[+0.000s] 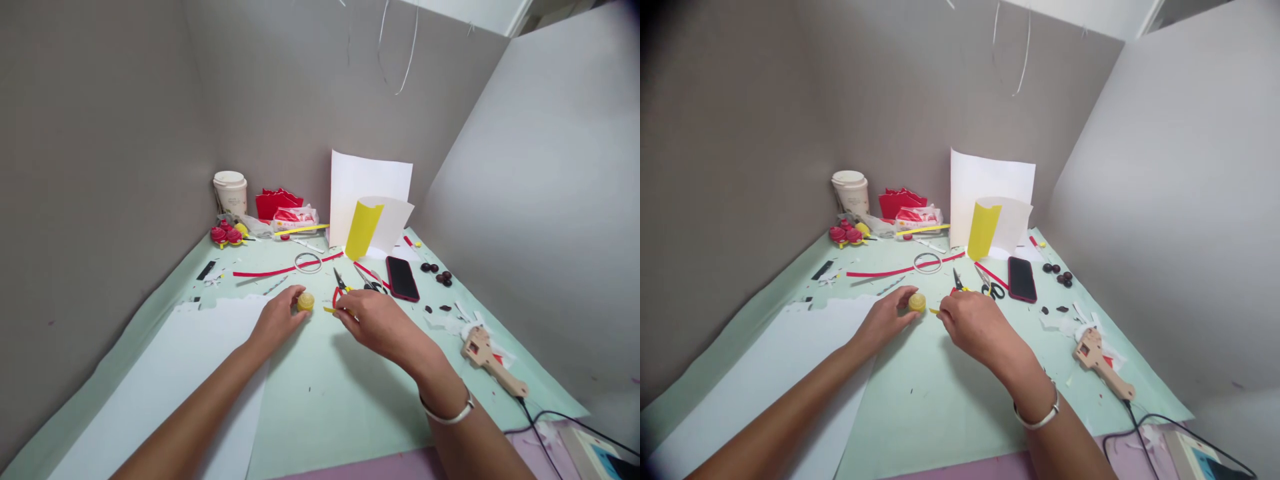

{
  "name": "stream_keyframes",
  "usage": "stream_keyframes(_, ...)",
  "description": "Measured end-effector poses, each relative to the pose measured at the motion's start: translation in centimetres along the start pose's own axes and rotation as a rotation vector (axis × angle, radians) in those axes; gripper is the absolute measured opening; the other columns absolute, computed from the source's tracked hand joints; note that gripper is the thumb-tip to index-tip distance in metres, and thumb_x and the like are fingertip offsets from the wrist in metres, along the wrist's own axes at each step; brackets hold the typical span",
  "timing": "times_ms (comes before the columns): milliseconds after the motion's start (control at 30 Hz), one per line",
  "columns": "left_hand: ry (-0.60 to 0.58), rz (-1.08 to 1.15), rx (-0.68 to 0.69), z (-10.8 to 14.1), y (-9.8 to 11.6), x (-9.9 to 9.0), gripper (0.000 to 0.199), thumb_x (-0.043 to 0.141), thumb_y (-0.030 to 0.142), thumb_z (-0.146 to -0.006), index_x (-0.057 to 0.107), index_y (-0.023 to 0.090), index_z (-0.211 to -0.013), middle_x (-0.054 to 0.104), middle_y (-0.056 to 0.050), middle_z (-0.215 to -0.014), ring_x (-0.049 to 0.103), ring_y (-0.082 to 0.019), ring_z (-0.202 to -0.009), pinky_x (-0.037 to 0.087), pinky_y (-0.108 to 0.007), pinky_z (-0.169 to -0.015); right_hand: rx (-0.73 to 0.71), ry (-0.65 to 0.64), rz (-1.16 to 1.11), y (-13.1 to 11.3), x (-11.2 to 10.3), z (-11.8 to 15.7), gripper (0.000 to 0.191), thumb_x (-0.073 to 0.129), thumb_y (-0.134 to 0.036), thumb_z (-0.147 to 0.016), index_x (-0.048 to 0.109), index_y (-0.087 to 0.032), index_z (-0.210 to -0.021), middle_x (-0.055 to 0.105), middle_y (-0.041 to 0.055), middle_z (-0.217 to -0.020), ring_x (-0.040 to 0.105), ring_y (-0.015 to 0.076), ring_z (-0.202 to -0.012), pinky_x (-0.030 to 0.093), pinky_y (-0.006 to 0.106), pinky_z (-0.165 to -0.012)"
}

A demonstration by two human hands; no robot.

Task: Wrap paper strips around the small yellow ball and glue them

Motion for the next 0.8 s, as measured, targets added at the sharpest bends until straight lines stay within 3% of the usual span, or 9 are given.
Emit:
stream_keyframes(233, -0.003, 0.022, 0.004, -0.24, -0.84, 0.24, 0.046, 0.062, 0.030, -0.072, 0.058, 0.023, -0.118, 0.069, -0.005, -0.115, 0.065, -0.024, -0.103, 0.049, -0.036, -0.093, -0.005, 0.001, -0.010, 0.17, -0.18, 0.09, 0.015, 0.052, -0.019, -0.094, 0.064, -0.018, -0.084, 0.066, 0.0029, -0.079, 0.060, 0.0143, -0.076, 0.036, 0.024, -0.065)
stream_keyframes(633, -0.008, 0.012, -0.026, 0.01, -0.26, -0.17, 0.049, 0.064, 0.029, -0.070, 0.059, 0.023, -0.118, 0.068, -0.007, -0.119, 0.065, -0.025, -0.106, 0.048, -0.036, -0.095, 0.013, -0.001, -0.030, 0.55, -0.44, 0.09, 0.018, 0.052, -0.021, -0.095, 0.063, -0.018, -0.081, 0.066, 0.0026, -0.078, 0.059, 0.0138, -0.073, 0.035, 0.024, -0.064)
stream_keyframes(800, -0.018, 0.007, -0.026, 0.19, -0.62, -0.52, 0.059, 0.068, 0.031, -0.067, 0.055, 0.022, -0.123, 0.065, -0.010, -0.124, 0.061, -0.027, -0.113, 0.045, -0.038, -0.099, 0.012, 0.007, -0.039, 0.58, -0.88, 0.33, 0.019, 0.051, -0.022, -0.096, 0.064, -0.018, -0.084, 0.066, 0.0031, -0.078, 0.059, 0.0140, -0.073, 0.035, 0.024, -0.064)
Point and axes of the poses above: each hand's wrist, its own z-axis away from the middle knuckle, its own x-axis out of the palm, y = z × x, the point moved 4 cm from there along -z, towards the middle knuckle
